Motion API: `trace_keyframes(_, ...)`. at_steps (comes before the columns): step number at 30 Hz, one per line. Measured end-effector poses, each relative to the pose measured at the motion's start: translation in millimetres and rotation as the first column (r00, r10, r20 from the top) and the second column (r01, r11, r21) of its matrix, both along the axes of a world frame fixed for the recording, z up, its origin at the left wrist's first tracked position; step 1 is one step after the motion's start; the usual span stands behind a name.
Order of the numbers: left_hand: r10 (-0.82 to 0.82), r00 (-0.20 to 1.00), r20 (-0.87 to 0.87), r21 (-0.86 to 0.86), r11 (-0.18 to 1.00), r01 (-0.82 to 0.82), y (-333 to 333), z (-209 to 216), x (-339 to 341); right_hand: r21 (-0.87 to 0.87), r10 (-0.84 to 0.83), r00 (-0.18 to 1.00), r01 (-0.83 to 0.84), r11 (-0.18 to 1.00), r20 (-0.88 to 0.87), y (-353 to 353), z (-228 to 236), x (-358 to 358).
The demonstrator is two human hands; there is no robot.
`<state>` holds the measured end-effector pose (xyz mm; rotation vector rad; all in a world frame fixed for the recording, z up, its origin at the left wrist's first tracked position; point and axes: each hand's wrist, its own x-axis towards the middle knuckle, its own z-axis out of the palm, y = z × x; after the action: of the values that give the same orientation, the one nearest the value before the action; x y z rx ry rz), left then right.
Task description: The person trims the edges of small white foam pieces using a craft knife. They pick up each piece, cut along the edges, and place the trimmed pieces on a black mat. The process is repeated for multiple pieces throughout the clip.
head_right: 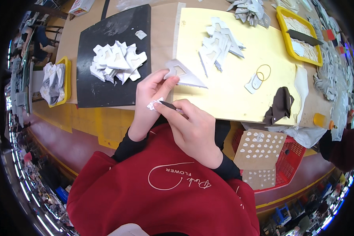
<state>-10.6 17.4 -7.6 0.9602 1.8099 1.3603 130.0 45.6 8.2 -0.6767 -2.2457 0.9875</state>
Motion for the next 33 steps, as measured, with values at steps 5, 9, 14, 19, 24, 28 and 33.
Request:
trace_keyframes(5, 0.285, 0.946, -0.156, 0.089, 0.958, -0.274, -11, 8, -38, -0.078, 0.188, 0.980, -0.183, 0.980, 0.063, 6, 8, -1)
trace_keyframes(9, 0.524, 0.827, -0.204, 0.285, 0.840, -0.461, -23, 24, -101, -0.108, -0.169, 0.985, 0.171, 0.979, 0.029, 31, 5, -1)
trace_keyframes(14, 0.340, 0.556, -0.758, 0.082, 0.896, -0.436, -36, 17, -141, 0.103, -0.528, 0.824, 0.518, 0.849, 0.207, 90, -40, -2)
trace_keyframes(19, 0.642, 0.685, -0.344, 0.440, 0.755, -0.486, -30, 23, -104, 0.203, -0.573, 0.798, 0.540, 0.817, 0.186, 104, -60, -11)
trace_keyframes(24, 0.173, 0.946, -0.275, 0.205, 0.972, -0.118, -4, 1, -42, -0.169, -0.493, 0.868, 0.496, 0.852, 0.060, 96, -51, -4)
trace_keyframes(28, -0.147, 0.987, 0.066, 0.000, 0.989, 0.147, 9, -4, -7, -0.581, -0.433, 0.893, 0.287, 0.761, -0.125, 71, -14, 8)
trace_keyframes(33, -0.413, 0.835, 0.363, 0.012, 0.898, 0.439, 6, 0, -4, -0.722, -0.429, 0.852, 0.091, 0.686, -0.300, 62, 0, 12)
